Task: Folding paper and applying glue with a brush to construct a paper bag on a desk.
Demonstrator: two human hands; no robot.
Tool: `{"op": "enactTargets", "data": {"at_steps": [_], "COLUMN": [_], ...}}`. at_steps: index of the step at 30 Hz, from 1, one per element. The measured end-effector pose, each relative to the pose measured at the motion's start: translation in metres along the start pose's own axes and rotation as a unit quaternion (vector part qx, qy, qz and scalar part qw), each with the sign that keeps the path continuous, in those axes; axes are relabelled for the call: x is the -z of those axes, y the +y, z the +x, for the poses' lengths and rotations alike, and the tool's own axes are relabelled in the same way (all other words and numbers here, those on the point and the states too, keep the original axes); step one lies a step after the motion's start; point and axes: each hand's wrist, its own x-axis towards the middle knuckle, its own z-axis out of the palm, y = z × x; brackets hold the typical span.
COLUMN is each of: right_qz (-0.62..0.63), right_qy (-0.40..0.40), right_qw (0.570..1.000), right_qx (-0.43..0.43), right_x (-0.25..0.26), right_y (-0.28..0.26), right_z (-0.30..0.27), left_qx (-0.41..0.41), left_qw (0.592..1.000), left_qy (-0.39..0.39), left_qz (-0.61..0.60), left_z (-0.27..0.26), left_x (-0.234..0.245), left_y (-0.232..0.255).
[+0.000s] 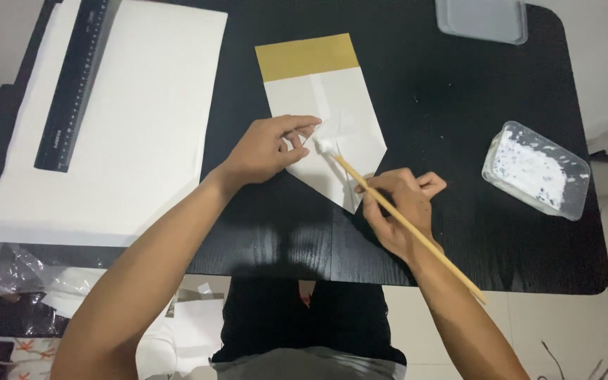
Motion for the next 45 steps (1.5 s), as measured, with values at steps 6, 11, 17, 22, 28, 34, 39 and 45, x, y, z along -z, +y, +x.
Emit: {"op": "enactTargets", "data": {"at_steps": [6,11,17,22,28,34,39,45], "right_qz": [-0.017,0.02,0.043,0.037,0.116,0.251,0.237,0.205], "right_qy": [0.039,0.029,0.009,0.061,0.116,0.226,0.286,0.378], "right_qw": [0.999,0.999,0.999,0.996,0.984,0.941,0.927,0.9], "right_qx": [-0.029,-0.025,-0.018,-0.054,-0.064,-0.016,-0.041,-0.072], "right_x": [-0.003,0.0,0.002,0.008,0.016,0.025,0.039,0.093], "right_y": [0.004,0.0,-0.007,-0.014,0.004,0.043,0.081,0.123], "right_z": [0.0,0.004,0.007,0.007,0.01,-0.023,-0.038,-0.075], "left_qx": [-0.015,-0.02,-0.027,-0.016,-0.008,-0.091,-0.107,-0.051], "left_qw": [1.0,1.0,0.999,1.0,1.0,0.993,0.991,0.985], "left_qy": [-0.01,-0.013,-0.017,-0.012,-0.016,0.026,0.023,-0.057], "left_qz": [0.007,0.015,-0.006,0.009,0.014,0.068,0.075,0.155], "left_z": [-0.004,-0.003,0.001,0.001,0.009,0.004,0.018,0.016], "left_x": [0.003,0.002,0.0,0.0,0.005,-0.004,0.001,0.011], "left_y": [0.005,0.002,-0.007,-0.005,-0.008,-0.019,-0.035,-0.021]}}
